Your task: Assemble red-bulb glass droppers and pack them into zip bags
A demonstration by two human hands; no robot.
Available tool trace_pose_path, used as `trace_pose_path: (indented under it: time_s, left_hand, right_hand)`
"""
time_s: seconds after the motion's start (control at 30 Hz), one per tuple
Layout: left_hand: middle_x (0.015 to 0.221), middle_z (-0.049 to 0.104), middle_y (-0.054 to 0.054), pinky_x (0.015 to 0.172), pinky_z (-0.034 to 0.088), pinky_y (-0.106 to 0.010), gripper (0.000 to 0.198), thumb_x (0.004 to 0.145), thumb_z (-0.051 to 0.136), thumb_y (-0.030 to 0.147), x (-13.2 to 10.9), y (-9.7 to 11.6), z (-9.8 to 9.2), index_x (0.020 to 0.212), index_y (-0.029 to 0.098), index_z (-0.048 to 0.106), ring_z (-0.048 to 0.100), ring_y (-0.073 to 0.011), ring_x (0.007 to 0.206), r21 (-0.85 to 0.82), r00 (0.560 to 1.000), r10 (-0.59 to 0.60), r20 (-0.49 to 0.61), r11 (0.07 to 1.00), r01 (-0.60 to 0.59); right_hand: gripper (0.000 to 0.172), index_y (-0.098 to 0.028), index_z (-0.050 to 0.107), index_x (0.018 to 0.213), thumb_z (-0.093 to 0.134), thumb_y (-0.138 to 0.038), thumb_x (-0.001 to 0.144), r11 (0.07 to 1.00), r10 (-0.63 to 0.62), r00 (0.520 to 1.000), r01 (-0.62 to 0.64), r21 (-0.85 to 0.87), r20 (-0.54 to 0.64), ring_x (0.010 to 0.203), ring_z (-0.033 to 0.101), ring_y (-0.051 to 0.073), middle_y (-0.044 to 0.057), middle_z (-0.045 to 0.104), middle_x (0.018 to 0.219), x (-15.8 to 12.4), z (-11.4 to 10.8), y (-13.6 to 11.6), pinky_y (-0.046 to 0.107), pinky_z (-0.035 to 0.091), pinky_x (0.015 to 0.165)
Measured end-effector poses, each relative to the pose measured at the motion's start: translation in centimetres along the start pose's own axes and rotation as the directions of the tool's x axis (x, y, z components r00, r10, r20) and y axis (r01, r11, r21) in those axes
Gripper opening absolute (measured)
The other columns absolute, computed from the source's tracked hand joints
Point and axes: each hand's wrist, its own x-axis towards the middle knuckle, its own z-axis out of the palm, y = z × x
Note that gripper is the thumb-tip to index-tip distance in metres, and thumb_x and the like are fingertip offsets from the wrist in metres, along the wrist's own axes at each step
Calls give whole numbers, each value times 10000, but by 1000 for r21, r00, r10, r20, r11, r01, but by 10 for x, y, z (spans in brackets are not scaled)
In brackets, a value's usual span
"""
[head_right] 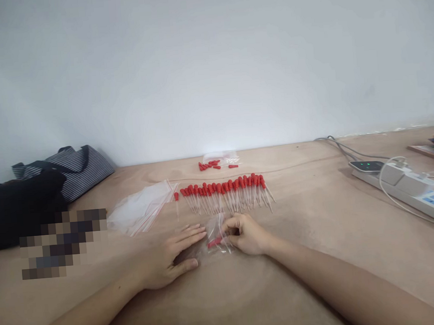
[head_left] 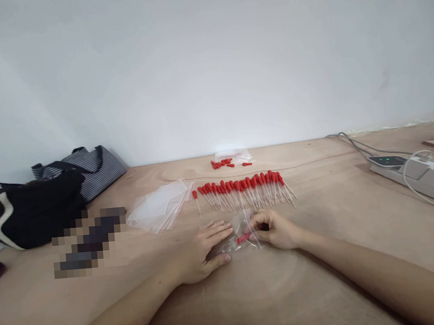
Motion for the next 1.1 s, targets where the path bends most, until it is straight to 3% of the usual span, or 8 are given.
trace_pose_path:
  time_s: [0.13,0.23,0.33,0.43,0.5,0.53,0.77,1.1]
  left_hand:
    - [1367,355,-50,1060,195,-468,508,836,454,407,2,0,1,1305,245,343,269,-225,1277,-9,1000,22,-3,1000,-22]
    - [1360,366,-49,1056,205,-469,497,833,465,394,1,1,1,1295,246,361,278,-225,1273,-20,1000,21,-18,1000,-22]
    - [1353,378,-41,1045,233,-467,483,825,479,390,0,2,0,1280,262,382,302,-225,1262,-40,999,12,-34,999,-13]
    - [1351,381,-39,1040,244,-467,484,822,484,396,1,1,-1,1277,265,387,313,-226,1256,-48,999,9,-34,999,-11]
    - [1347,388,-42,1038,244,-470,485,821,485,405,2,-1,-2,1274,261,392,316,-228,1255,-50,1000,16,-27,999,-18]
    - [1344,392,-43,1037,246,-470,482,820,485,410,2,-2,-2,1270,260,398,318,-228,1254,-51,999,24,-25,998,-25]
    - [1343,394,-45,1035,262,-454,485,821,474,429,6,-4,-3,1267,251,403,319,-217,1254,-20,999,36,-8,999,-36]
    - [1349,384,-52,1041,260,-436,498,819,476,433,4,-7,-1,1269,234,401,317,-216,1255,-8,999,38,-7,999,-38]
  right_hand:
    - [168,-245,693,783,540,-314,782,989,-139,988,142,-42,64,760,546,132,15,629,772,0,0,-7,303,394,788]
    - [192,-219,687,780,530,-330,777,992,-123,990,123,6,72,755,564,136,25,640,783,4,-17,-9,276,424,730]
    - [200,-189,670,730,564,-358,726,998,58,979,-63,-20,-196,683,573,139,23,650,736,14,-58,0,249,437,634]
    - [185,-162,649,664,593,-338,680,918,285,785,-389,-81,-550,640,564,140,27,642,676,27,-105,19,229,420,581]
    - [167,-154,641,667,614,-319,653,807,420,663,-585,-79,-620,630,560,140,34,638,672,36,-126,32,221,404,542]
    - [181,-149,641,678,624,-325,641,787,441,645,-612,-76,-624,627,560,144,42,639,678,40,-132,38,223,400,527]
    - [310,-154,650,684,693,-422,533,766,484,662,-637,-90,-572,645,577,160,50,646,674,67,-123,59,232,415,542]
    - [90,-156,587,484,675,-156,506,771,496,624,-637,-24,-603,656,591,223,57,584,513,78,-118,50,293,438,593]
